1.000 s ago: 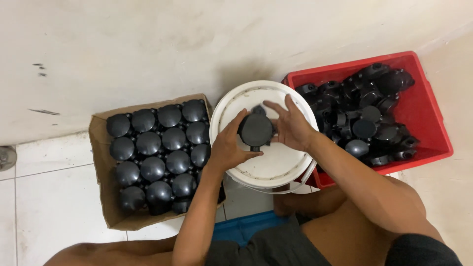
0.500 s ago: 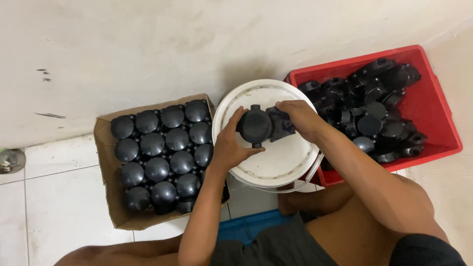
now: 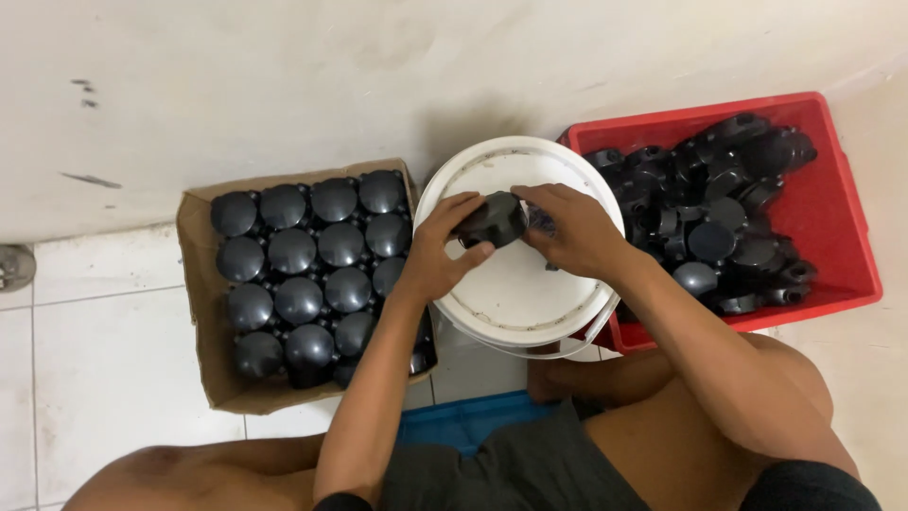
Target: Cleaning black plastic components with a cloth and packing them into a cardboard box
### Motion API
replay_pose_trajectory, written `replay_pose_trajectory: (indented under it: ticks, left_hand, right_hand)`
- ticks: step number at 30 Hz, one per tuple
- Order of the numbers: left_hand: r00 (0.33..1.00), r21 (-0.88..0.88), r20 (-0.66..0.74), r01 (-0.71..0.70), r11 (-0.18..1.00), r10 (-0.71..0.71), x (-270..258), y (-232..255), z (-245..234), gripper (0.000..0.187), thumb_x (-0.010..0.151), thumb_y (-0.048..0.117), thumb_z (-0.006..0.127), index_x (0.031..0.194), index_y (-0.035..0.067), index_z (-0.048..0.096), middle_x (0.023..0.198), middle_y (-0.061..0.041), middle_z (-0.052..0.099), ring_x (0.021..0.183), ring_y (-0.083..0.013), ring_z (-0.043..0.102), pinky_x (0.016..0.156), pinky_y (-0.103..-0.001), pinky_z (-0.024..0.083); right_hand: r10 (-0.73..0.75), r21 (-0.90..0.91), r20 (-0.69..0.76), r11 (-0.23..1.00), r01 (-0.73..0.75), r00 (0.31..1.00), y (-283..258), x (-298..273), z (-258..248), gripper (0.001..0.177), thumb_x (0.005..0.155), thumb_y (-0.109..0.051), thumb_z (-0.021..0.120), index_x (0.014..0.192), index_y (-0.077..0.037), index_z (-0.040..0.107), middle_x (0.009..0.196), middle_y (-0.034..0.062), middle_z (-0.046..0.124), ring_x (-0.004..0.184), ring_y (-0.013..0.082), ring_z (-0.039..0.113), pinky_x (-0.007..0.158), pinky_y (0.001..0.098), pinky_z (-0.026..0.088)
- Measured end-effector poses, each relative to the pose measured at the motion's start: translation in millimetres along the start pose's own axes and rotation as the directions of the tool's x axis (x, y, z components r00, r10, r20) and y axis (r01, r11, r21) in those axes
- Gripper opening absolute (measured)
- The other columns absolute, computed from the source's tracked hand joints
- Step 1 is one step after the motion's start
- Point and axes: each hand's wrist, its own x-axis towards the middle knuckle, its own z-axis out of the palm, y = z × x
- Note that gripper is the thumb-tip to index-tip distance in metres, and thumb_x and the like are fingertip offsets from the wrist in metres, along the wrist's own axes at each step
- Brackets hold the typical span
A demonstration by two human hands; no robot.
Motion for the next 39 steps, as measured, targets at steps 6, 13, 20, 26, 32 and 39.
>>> replay_pose_trajectory:
  ticks: [6, 13, 20, 26, 32, 39]
  left_hand:
    - [0.997, -0.158, 0.017, 0.075, 0.985, -0.073, -6.9, 19.4, -34.7, 0.041, 0.101, 0.039, 0.055, 0.127, 0.008, 0.065, 0.123, -0.016, 0.064, 0.117, -0.0340, 0.061, 0.094, -0.049, 0.054]
    - [0.986, 0.135, 0.036, 0.158, 0.978, -0.164, -24.2, 100.9, -122.4, 0.035, 0.101, 0.024, 0.053, 0.126, 0.001, 0.062, 0.119, -0.024, 0.066, 0.114, -0.0434, 0.061, 0.094, -0.055, 0.050]
    - [0.832, 0.655, 0.148, 0.322, 0.684, -0.534, -84.6, 88.2, -200.1, 0.039, 0.081, 0.024, 0.069, 0.118, 0.011, 0.070, 0.113, -0.014, 0.071, 0.105, -0.0402, 0.066, 0.089, -0.052, 0.053]
    - [0.648, 0.847, 0.137, 0.316, 0.428, -0.749, -162.7, 29.5, -220.0, 0.037, 0.078, 0.020, 0.075, 0.112, 0.005, 0.071, 0.105, -0.017, 0.072, 0.095, -0.0372, 0.070, 0.077, -0.046, 0.060]
    - [0.624, 0.928, 0.148, 0.181, 0.327, -0.767, -210.3, -35.8, -218.7, 0.025, 0.073, 0.017, 0.074, 0.097, 0.007, 0.074, 0.095, -0.014, 0.073, 0.088, -0.0340, 0.072, 0.069, -0.042, 0.061]
    - [0.622, 0.918, 0.193, 0.158, 0.363, -0.759, -234.5, -84.4, -198.5, 0.013, 0.072, 0.002, 0.072, 0.085, 0.004, 0.072, 0.090, -0.013, 0.073, 0.084, -0.0338, 0.073, 0.067, -0.040, 0.061]
  right_hand:
    - [-0.030, 0.177, 0.007, 0.984, 0.028, 1.000, -33.5, 0.5, 0.4, 0.046, 0.079, -0.016, 0.078, 0.120, -0.001, 0.064, 0.107, 0.0178, 0.069, 0.106, 0.0373, 0.066, 0.088, 0.0454, 0.054]
    - [-0.037, 0.308, 0.019, 0.951, 0.030, 0.999, -90.1, 22.2, 46.1, 0.035, 0.078, -0.008, 0.083, 0.103, 0.001, 0.060, 0.089, 0.0184, 0.070, 0.082, 0.0343, 0.072, 0.073, 0.0393, 0.057]
    - [-0.040, 0.376, 0.131, 0.926, -0.012, 0.991, -141.4, 22.5, 158.2, 0.044, 0.079, -0.021, 0.084, 0.108, 0.002, 0.060, 0.090, 0.0215, 0.069, 0.083, 0.0376, 0.071, 0.073, 0.0427, 0.057]
    - [-0.121, 0.362, 0.233, 0.932, 0.029, 0.965, -164.6, -1.6, 262.3, 0.043, 0.077, -0.021, 0.084, 0.107, 0.000, 0.062, 0.092, 0.0208, 0.070, 0.085, 0.0371, 0.071, 0.071, 0.0447, 0.058]
    - [-0.117, 0.285, 0.402, 0.959, -0.003, 0.908, -166.2, -15.8, 318.3, 0.045, 0.081, -0.027, 0.079, 0.113, -0.002, 0.061, 0.099, 0.0205, 0.070, 0.092, 0.0365, 0.071, 0.077, 0.0466, 0.059]
    - [-0.113, 0.151, 0.536, 0.988, 0.037, 0.836, -160.8, -27.2, 332.7, 0.044, 0.087, -0.031, 0.069, 0.124, -0.009, 0.058, 0.104, 0.0159, 0.069, 0.098, 0.0337, 0.068, 0.082, 0.0447, 0.055]
